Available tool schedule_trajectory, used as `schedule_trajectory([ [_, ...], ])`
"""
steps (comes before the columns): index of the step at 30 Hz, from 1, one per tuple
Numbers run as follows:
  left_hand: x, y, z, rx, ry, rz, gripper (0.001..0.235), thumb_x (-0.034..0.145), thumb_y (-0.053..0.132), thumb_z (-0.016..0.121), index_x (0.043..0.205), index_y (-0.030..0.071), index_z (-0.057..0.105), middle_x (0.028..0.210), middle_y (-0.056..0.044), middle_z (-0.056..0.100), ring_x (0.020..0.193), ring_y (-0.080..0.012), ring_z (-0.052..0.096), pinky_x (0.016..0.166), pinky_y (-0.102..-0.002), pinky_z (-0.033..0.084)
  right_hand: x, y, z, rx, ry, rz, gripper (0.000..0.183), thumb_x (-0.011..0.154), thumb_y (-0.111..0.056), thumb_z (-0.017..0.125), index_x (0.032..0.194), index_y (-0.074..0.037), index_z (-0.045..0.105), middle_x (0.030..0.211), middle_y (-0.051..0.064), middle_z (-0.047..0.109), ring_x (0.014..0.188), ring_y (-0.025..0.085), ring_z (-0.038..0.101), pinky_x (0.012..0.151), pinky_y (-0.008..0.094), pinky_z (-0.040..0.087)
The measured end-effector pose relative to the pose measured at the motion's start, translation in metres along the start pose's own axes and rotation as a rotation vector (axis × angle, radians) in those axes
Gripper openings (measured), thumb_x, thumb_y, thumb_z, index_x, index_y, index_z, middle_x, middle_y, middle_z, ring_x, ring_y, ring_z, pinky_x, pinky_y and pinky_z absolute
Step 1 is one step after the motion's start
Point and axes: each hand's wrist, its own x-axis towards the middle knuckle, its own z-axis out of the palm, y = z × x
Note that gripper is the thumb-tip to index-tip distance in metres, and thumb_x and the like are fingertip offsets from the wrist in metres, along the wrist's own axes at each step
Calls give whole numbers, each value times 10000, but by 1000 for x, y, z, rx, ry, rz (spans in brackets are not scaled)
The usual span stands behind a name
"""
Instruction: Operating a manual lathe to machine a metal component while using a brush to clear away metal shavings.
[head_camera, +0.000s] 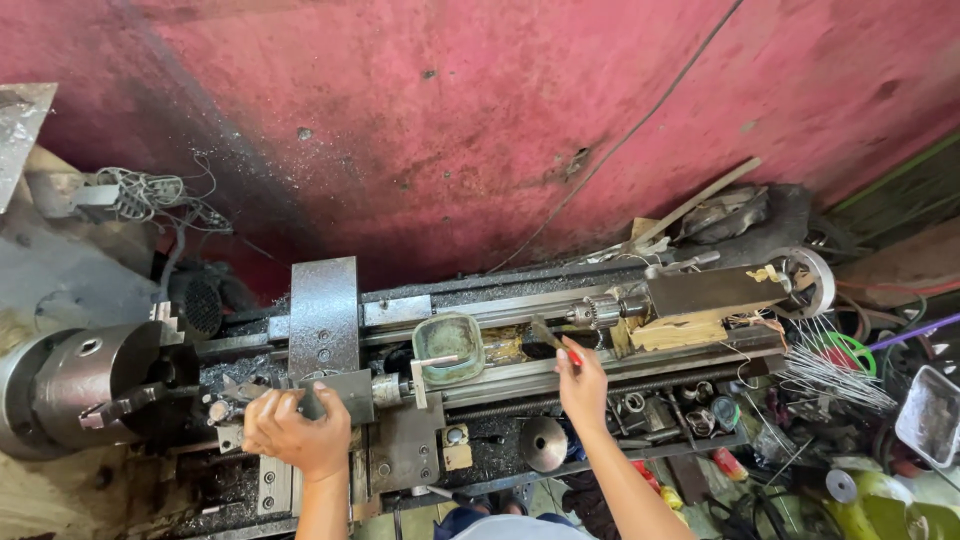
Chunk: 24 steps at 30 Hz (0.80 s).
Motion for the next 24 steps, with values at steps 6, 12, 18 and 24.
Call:
schedule_trajectory([
  [6,2,1,2,2,0,1,264,843,86,727,1003,19,528,1058,-145,591,1128,-359,555,959,-464,333,18,9,-28,-133,288,136,209,1059,-185,563,1165,-45,675,1140,109,605,972,227,621,876,353,569],
  [12,-7,-5,5,12,-17,-33,249,852,125,722,981,25,533,1076,-133,612,1167,-339,543,996,-449,319,16,-7,-16,-148,194,135,252,1046,-227,579,1222,-83,687,1043,81,672,866,169,624,764,267,542],
  [18,-4,-4,4,34,-10,5,252,862,121,715,992,10,529,1067,-161,606,1134,-350,552,982,-455,347,-2,-7,38,-74,-176,-114,506,1015,-468,474,1328,-110,650,1062,24,728,732,96,616,566,204,475],
  [24,4,1,-3,5,-7,29,226,871,97,722,975,-1,547,1050,-162,609,1113,-365,568,964,-462,377,-6,-43,42,129,-260,-14,410,995,-315,584,1345,-117,661,1234,66,694,812,146,768,747,223,563],
])
